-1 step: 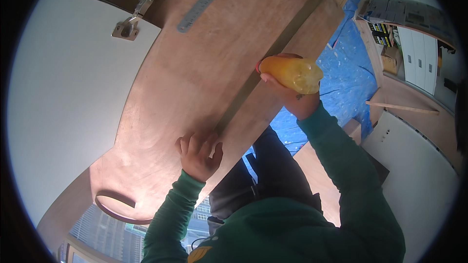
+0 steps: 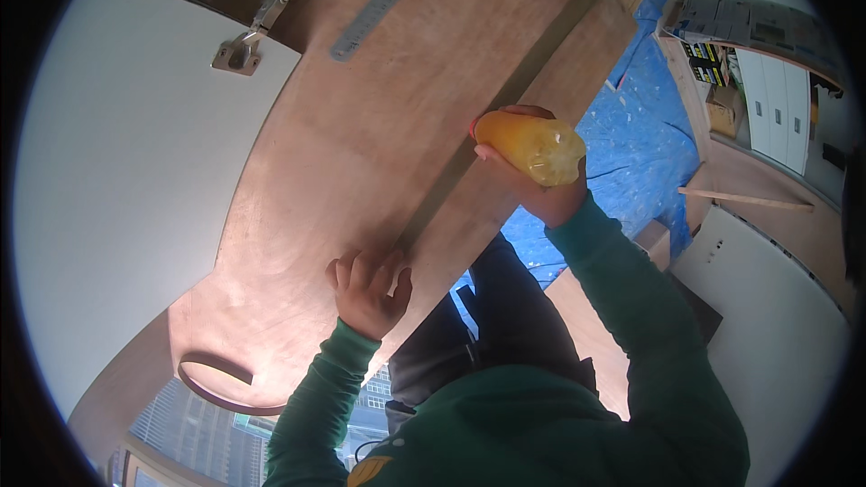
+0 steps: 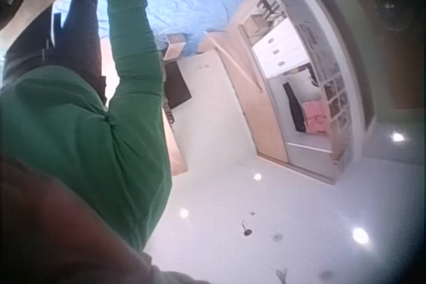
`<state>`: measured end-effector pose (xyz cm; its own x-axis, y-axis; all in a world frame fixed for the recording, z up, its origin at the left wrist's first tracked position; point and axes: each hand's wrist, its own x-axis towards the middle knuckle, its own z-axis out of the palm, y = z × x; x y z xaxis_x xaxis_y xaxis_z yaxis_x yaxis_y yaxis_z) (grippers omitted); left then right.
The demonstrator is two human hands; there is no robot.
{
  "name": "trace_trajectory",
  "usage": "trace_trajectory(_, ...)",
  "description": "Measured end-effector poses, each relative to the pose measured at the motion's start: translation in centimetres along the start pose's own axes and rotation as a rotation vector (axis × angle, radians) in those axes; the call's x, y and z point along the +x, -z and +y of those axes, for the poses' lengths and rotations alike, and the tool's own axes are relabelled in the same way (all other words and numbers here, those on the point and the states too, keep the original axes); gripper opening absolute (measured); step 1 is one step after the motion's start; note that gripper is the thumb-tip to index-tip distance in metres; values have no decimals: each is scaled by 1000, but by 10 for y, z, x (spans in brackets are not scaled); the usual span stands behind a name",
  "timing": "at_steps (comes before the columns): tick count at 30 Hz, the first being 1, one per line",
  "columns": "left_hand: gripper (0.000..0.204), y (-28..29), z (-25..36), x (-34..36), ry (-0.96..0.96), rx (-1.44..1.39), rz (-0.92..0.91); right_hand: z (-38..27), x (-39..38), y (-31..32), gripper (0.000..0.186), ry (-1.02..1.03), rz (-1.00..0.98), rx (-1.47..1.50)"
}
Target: The person applies a yellow liquid from a plastic bottle along a strip of material on a large wooden board. They move the bottle steadily along the strip, then briefly lift and reposition the strip before continuing to apply the liquid.
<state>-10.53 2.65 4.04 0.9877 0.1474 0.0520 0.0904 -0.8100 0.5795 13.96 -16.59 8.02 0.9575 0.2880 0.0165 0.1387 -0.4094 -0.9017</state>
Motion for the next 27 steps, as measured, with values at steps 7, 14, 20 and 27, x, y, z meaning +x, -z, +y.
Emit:
trace_trajectory(7,41,15,-6,-33,57,-14,-36,-3,59,25,24,-149,37,-172)
trace_trajectory(14,43,7,-10,-35,59,-36,-7,-8,-58,-20,54,99,-307,-110)
trace_trajectory(20,41,9,-2,-33,114,-6,-21,-13,-71,-2,54,-181,-280,403)
trace_trajectory(27,32,-2,5,-10,192,-259,34,38,-35,88,39,-494,-100,929)
